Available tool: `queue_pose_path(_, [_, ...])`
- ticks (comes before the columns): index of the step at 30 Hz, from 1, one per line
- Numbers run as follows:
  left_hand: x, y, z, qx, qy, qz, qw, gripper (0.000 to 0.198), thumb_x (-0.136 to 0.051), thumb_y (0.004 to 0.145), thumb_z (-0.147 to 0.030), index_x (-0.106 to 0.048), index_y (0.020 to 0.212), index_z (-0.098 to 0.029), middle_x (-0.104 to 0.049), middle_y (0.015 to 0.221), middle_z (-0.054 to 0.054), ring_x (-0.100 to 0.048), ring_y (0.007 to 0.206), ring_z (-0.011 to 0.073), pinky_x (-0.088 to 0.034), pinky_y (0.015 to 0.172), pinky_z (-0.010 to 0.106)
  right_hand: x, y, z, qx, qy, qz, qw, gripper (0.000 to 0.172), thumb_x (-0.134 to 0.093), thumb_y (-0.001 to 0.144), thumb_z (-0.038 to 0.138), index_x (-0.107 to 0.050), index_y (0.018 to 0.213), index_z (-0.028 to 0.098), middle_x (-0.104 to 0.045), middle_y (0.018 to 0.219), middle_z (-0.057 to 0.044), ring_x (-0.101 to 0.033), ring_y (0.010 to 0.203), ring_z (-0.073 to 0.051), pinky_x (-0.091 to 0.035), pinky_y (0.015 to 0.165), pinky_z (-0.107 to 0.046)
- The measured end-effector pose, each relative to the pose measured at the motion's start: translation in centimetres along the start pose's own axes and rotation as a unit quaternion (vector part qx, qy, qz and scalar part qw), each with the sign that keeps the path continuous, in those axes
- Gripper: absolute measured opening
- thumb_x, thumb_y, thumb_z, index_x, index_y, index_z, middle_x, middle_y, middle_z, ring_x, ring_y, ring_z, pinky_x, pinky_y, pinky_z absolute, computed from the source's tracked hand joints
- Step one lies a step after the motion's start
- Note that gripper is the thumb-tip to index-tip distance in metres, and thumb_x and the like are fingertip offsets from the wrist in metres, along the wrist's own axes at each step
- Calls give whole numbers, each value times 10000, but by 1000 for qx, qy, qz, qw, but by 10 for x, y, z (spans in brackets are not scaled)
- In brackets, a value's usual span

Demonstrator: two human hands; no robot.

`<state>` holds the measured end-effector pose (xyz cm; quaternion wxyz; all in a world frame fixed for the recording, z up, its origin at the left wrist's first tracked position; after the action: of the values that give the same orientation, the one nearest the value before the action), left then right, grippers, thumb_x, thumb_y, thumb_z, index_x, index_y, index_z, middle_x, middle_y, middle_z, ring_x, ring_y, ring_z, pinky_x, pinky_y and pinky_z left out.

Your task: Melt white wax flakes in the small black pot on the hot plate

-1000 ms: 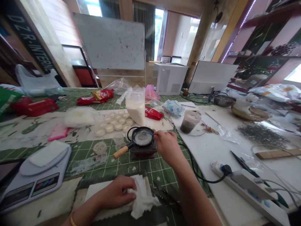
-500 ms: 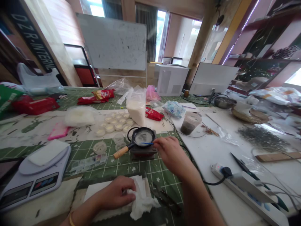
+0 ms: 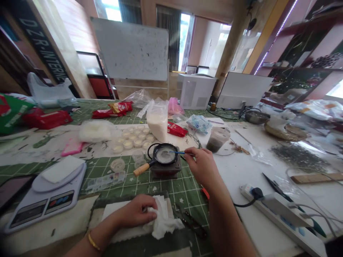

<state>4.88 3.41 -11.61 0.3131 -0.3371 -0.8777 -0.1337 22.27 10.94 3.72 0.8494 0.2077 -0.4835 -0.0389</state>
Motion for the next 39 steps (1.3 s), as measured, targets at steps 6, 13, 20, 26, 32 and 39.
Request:
queue_pose_path(6, [0, 0, 1, -2, -16, -10, 1000, 234, -548, 762, -347, -644, 784, -134, -615, 693, 4, -507, 624, 100, -378, 595, 182, -20, -8, 14, 19, 91, 58, 994, 201, -533, 784, 336, -657, 887, 217, -703, 841, -27, -626, 802, -196, -439, 736, -327])
queue_pose_path(13, [-2, -2, -1, 7, 18, -9, 1000, 237, -540, 766, -317, -641, 897, -148, -622, 767, 4, -498, 658, 105, -376, 621, 191, -32, -12, -7, -27, 244, 31, 969, 316, -564, 760, 428, -666, 906, 168, -716, 785, -52, -648, 746, -190, -475, 702, -312])
queue_pose_path(20, [-3, -1, -3, -1, 16, -5, 1000, 249, -533, 773, -335, -641, 898, -149, -639, 799, 14, -518, 693, 115, -391, 655, 201, -31, -33, -23, -53, 186, -81, 978, 329, -552, 767, 439, -700, 919, 188, -715, 858, -56, -640, 807, -208, -472, 735, -332])
queue_pose_path(26, [-5, -1, 1, -4, 20, -7, 1000, 246, -535, 774, -340, -653, 875, -150, -642, 767, 7, -519, 680, 112, -387, 635, 193, -37, -37, -18, -51, 176, -129, 975, 328, -509, 806, 416, -694, 937, 179, -709, 891, -76, -631, 854, -216, -463, 778, -354])
queue_pose_path(32, [-5, 0, 5, 8, 22, -12, 1000, 236, -556, 754, -324, -670, 872, -154, -616, 701, -7, -484, 627, 100, -353, 583, 188, -47, -40, -12, -21, 171, -125, 977, 293, -510, 816, 380, -683, 962, 193, -691, 941, -78, -595, 932, -227, -427, 862, -403])
queue_pose_path(39, [-6, 2, 6, 11, -2, -2, 1000, 277, -527, 789, -376, -675, 856, -151, -629, 706, 1, -497, 637, 101, -364, 581, 182, -47, -47, -19, -22, 153, -136, 979, 299, -482, 831, 373, -667, 990, 201, -682, 969, -83, -594, 940, -229, -440, 847, -422])
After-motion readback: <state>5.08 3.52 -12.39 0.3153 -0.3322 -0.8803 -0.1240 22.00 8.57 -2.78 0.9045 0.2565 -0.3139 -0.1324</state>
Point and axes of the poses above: each hand's wrist, its own y-axis towards the middle knuckle, its own x-axis out of the back of the hand, z = x × y, the point moved 8 cm from there along y, towards the middle knuckle
